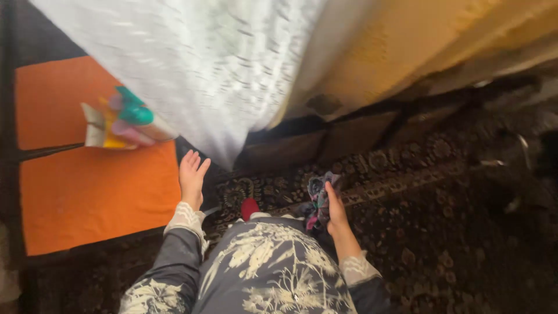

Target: The person wipes a pink bottle, a yellow tube, a white tube, and a green bottle with a cloth, placing each one on a table after cleaning it.

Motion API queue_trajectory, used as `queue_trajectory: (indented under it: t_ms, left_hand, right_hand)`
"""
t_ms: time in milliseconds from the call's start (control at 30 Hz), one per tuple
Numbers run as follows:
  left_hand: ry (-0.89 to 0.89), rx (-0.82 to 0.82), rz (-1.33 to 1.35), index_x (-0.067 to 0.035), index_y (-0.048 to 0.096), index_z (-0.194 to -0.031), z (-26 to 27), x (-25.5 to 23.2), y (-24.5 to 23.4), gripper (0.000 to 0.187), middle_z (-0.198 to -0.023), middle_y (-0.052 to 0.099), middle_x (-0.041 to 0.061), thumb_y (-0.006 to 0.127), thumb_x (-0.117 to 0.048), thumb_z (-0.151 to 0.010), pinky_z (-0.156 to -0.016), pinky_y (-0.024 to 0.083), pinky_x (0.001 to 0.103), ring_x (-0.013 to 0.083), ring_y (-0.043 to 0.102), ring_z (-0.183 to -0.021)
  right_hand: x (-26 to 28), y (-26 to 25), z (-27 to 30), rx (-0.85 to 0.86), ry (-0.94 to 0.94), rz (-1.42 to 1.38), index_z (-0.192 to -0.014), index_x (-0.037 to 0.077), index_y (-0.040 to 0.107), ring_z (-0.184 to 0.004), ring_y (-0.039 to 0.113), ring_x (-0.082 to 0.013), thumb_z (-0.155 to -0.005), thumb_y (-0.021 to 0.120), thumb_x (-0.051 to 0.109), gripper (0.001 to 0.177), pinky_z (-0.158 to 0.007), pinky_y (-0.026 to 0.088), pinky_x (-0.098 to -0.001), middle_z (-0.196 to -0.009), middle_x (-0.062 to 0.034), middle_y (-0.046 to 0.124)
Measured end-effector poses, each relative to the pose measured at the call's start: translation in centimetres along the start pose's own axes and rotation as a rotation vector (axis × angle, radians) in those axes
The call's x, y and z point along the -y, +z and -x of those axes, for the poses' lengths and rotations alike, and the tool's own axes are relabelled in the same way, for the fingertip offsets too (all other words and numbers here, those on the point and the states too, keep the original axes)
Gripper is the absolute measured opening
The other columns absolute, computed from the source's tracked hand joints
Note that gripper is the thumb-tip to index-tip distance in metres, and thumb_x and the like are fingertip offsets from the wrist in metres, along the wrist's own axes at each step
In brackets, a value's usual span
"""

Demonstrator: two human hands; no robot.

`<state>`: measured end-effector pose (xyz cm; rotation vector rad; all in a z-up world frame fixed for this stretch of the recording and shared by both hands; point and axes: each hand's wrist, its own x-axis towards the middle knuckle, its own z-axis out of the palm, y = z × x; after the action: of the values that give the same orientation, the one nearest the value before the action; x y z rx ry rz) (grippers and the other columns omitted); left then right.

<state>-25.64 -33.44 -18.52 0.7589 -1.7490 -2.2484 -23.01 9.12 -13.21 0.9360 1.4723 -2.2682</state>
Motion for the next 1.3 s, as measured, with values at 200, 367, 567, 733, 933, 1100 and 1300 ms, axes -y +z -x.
queue_trajectory:
  t_ms: [200,367,567,733,933,1100,1300]
  left_hand:
    - [0.082,0.294,-0.142,-0.001,0.036,-0.154,3.5,-4.6,13.8,0.080,-0.158,0.045,0.020,0.079,-0.008,-0.086,-0.118,0.039,0.040,0.0300,0.042,-0.149]
    - [0.153,0.548,-0.234,-0.006,0.038,-0.155,9.6,-7.4,24.9,0.080,-0.159,0.045,0.016,0.079,-0.010,-0.086,-0.115,0.044,0.040,0.0286,0.043,-0.148]
    - [0.159,0.832,-0.245,-0.008,0.035,-0.158,15.5,-7.0,34.3,0.079,-0.162,0.040,0.016,0.076,-0.009,-0.091,-0.116,0.042,0.040,0.0277,0.037,-0.152]
    - [0.094,0.978,-0.270,-0.007,0.035,-0.158,19.5,-5.7,40.3,0.076,-0.164,0.039,0.016,0.073,-0.008,-0.093,-0.116,0.043,0.038,0.0266,0.037,-0.152]
    - [0.067,1.088,-0.335,-0.007,0.038,-0.158,23.0,-1.4,46.2,0.075,-0.159,0.045,0.016,0.072,-0.005,-0.091,-0.115,0.043,0.036,0.0269,0.046,-0.147]
    - [0.000,1.193,-0.430,-0.007,0.038,-0.157,24.8,2.3,52.0,0.076,-0.157,0.046,0.015,0.073,-0.006,-0.090,-0.111,0.046,0.036,0.0250,0.051,-0.141]
    - [0.006,1.341,-0.460,-0.006,0.040,-0.157,28.3,6.3,62.0,0.075,-0.157,0.048,0.015,0.074,-0.008,-0.090,-0.112,0.046,0.036,0.0258,0.053,-0.140]
  right_hand:
    - [2.9,-8.4,1.9,-0.135,-0.085,-0.095,-0.126,0.015,0.064,-0.090,0.063,-0.0116,-0.091,0.072,0.043,0.046,-0.079,0.051,-0.0308,-0.103,0.0020,0.066]
    - [6.5,-15.5,6.4,-0.267,0.006,-0.113,-0.113,0.009,0.066,-0.075,0.069,-0.0203,-0.086,0.074,0.034,0.038,-0.065,0.056,-0.0384,-0.089,-0.0054,0.070]
    - [6.6,-22.6,8.9,-0.299,-0.280,0.006,-0.109,0.005,0.065,-0.078,0.068,-0.0169,-0.086,0.081,0.021,0.032,-0.070,0.055,-0.0336,-0.091,-0.0056,0.071]
    - [5.4,-27.6,10.5,-0.398,-0.428,0.072,-0.110,-0.002,0.069,-0.082,0.066,-0.0156,-0.087,0.080,0.018,0.033,-0.075,0.052,-0.0332,-0.094,-0.0068,0.071]
    - [2.1,-32.3,12.5,-0.688,-0.647,0.191,-0.121,-0.001,0.063,-0.100,0.065,-0.0158,-0.080,0.082,0.011,0.047,-0.087,0.051,-0.0307,-0.111,-0.0050,0.064]
    - [1.5,-35.8,13.6,-0.801,-0.598,0.092,-0.121,0.001,0.065,-0.094,0.067,-0.0154,-0.080,0.078,0.010,0.044,-0.083,0.054,-0.0297,-0.104,-0.0051,0.070]
    - [4.5,-40.1,12.4,-0.952,-0.615,0.194,-0.112,0.001,0.069,-0.092,0.068,-0.0140,-0.083,0.084,0.020,0.038,-0.082,0.055,-0.0283,-0.102,-0.0062,0.072]
